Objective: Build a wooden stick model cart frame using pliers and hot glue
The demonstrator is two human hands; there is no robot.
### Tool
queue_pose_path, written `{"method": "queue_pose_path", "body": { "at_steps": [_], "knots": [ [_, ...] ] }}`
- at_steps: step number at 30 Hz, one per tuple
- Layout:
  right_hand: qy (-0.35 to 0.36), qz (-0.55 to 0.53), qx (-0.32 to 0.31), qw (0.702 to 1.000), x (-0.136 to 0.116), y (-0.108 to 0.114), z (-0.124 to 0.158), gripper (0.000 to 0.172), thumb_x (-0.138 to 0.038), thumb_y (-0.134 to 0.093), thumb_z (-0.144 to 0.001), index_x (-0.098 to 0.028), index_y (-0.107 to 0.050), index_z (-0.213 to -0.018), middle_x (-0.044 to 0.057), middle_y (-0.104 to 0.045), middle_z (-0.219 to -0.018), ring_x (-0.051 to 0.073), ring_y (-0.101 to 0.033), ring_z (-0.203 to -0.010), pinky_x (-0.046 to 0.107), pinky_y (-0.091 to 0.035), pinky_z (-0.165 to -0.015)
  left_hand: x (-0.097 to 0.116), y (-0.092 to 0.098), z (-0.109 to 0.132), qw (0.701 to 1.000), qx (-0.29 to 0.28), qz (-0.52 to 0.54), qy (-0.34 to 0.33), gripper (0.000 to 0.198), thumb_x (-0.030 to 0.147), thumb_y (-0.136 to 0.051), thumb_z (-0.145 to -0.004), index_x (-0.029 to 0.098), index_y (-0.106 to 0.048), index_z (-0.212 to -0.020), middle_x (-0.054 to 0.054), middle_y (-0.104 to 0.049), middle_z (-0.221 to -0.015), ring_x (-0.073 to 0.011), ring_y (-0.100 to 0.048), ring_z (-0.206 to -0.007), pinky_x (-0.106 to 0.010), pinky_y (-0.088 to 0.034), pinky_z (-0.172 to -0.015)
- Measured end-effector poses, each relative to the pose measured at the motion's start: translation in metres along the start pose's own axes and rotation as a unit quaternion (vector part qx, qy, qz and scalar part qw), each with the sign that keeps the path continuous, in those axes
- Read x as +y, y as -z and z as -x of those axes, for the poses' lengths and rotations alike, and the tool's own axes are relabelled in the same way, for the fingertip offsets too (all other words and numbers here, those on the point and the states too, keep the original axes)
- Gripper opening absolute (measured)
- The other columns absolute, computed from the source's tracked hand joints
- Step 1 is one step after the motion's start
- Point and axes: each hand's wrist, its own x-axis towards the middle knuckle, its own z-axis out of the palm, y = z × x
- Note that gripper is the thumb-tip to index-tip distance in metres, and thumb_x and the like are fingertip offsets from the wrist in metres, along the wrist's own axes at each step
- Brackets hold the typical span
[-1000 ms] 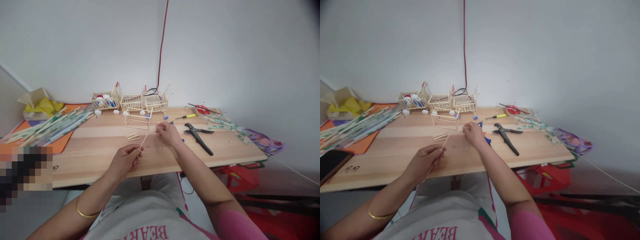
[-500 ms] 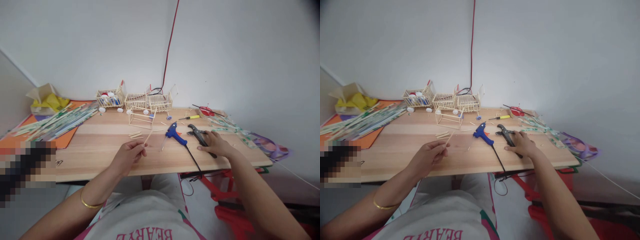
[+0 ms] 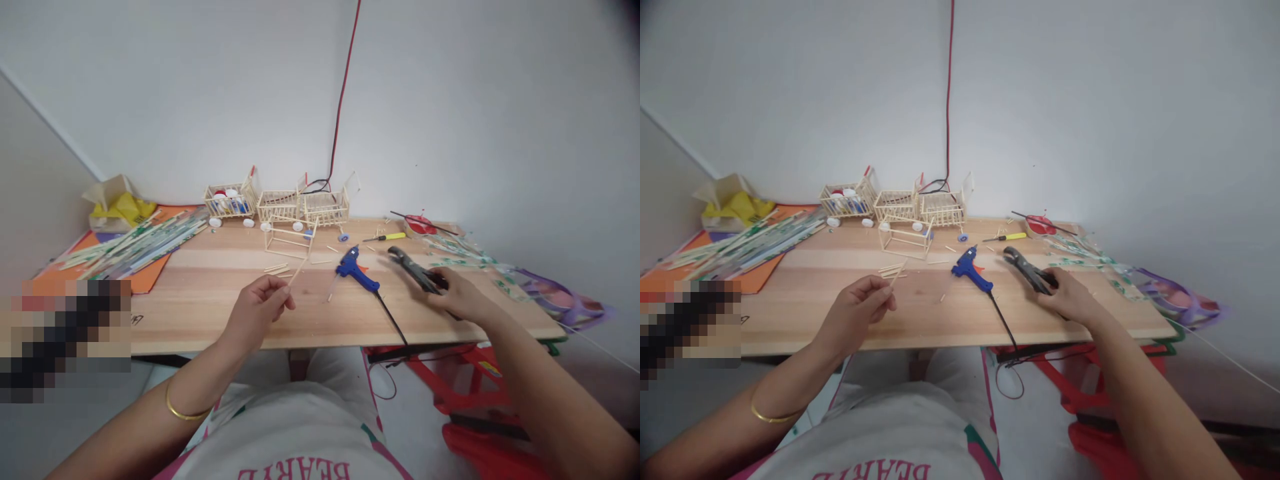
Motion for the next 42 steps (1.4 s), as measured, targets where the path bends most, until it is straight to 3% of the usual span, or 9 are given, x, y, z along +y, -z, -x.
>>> {"method": "queue_pose_path", "body": {
  "at_steps": [4,10,15,20,29,38,42],
  "knots": [
    [0.073,-0.213,-0.017,0.974,-0.029,0.009,0.046,0.050,-0.031,-0.047,-0.073,-0.024,-0.041,-0.121,0.009,-0.056,-0.113,0.024,-0.052,-0.111,0.033,-0.042,-0.091,0.000,-0.006,0.001,1.000,-0.011,-0.016,-0.021,0.017,0.029,-0.061,-0.075,0.015,-0.052,-0.074,0.002,-0.058,-0.056,-0.0031,-0.032,-0.042,-0.018,-0.020,-0.042],
    [0.198,-0.252,-0.104,0.942,-0.113,-0.015,0.090,0.070,-0.017,-0.054,-0.065,-0.022,-0.032,-0.131,0.008,-0.050,-0.123,0.024,-0.049,-0.112,0.035,-0.041,-0.092,0.004,-0.023,0.008,0.996,-0.037,-0.060,-0.045,0.016,0.029,-0.059,-0.076,0.016,-0.052,-0.074,0.002,-0.060,-0.058,-0.0040,-0.035,-0.044,-0.018,-0.024,-0.044],
    [0.183,-0.273,-0.160,0.931,-0.150,-0.039,0.096,0.064,-0.015,-0.057,-0.066,-0.022,-0.038,-0.126,0.005,-0.056,-0.111,0.020,-0.056,-0.093,0.031,-0.046,-0.081,0.012,-0.027,0.017,0.995,-0.027,-0.085,-0.050,0.018,0.030,-0.060,-0.075,0.018,-0.047,-0.079,0.002,-0.062,-0.057,-0.0075,-0.047,-0.049,-0.018,-0.030,-0.048],
    [0.198,-0.271,-0.156,0.929,-0.167,-0.036,0.099,0.061,-0.018,-0.061,-0.063,-0.022,-0.044,-0.122,0.004,-0.058,-0.105,0.020,-0.055,-0.092,0.031,-0.044,-0.081,0.013,-0.027,0.017,0.996,-0.026,-0.074,-0.038,0.021,0.029,-0.061,-0.073,0.020,-0.043,-0.080,0.003,-0.063,-0.058,-0.0095,-0.055,-0.053,-0.018,-0.034,-0.050],
    [0.215,-0.259,-0.129,0.933,-0.175,-0.036,0.102,0.056,-0.016,-0.060,-0.061,-0.024,-0.049,-0.116,0.000,-0.060,-0.087,0.014,-0.051,-0.067,0.023,-0.042,-0.061,0.007,-0.024,0.015,0.993,-0.055,-0.069,-0.075,0.024,0.023,-0.063,-0.071,0.020,-0.041,-0.081,0.004,-0.063,-0.064,-0.0105,-0.059,-0.060,-0.022,-0.043,-0.062],
    [0.224,-0.230,-0.125,0.939,-0.177,-0.036,0.101,0.054,-0.018,-0.059,-0.062,-0.023,-0.051,-0.114,-0.001,-0.060,-0.080,0.012,-0.049,-0.060,0.022,-0.039,-0.055,0.004,-0.020,0.014,0.988,-0.041,-0.108,-0.105,0.026,0.026,-0.063,-0.071,0.020,-0.040,-0.083,0.005,-0.059,-0.064,-0.0089,-0.053,-0.057,-0.019,-0.040,-0.058],
    [0.242,-0.218,-0.124,0.937,-0.178,-0.040,0.099,0.056,-0.017,-0.059,-0.062,-0.022,-0.050,-0.117,0.001,-0.062,-0.085,0.014,-0.052,-0.065,0.023,-0.040,-0.059,0.002,-0.017,0.012,0.985,-0.042,-0.128,-0.111,0.027,0.025,-0.062,-0.071,0.021,-0.040,-0.086,0.005,-0.059,-0.063,-0.0080,-0.051,-0.054,-0.018,-0.037,-0.054]
  ]
}}
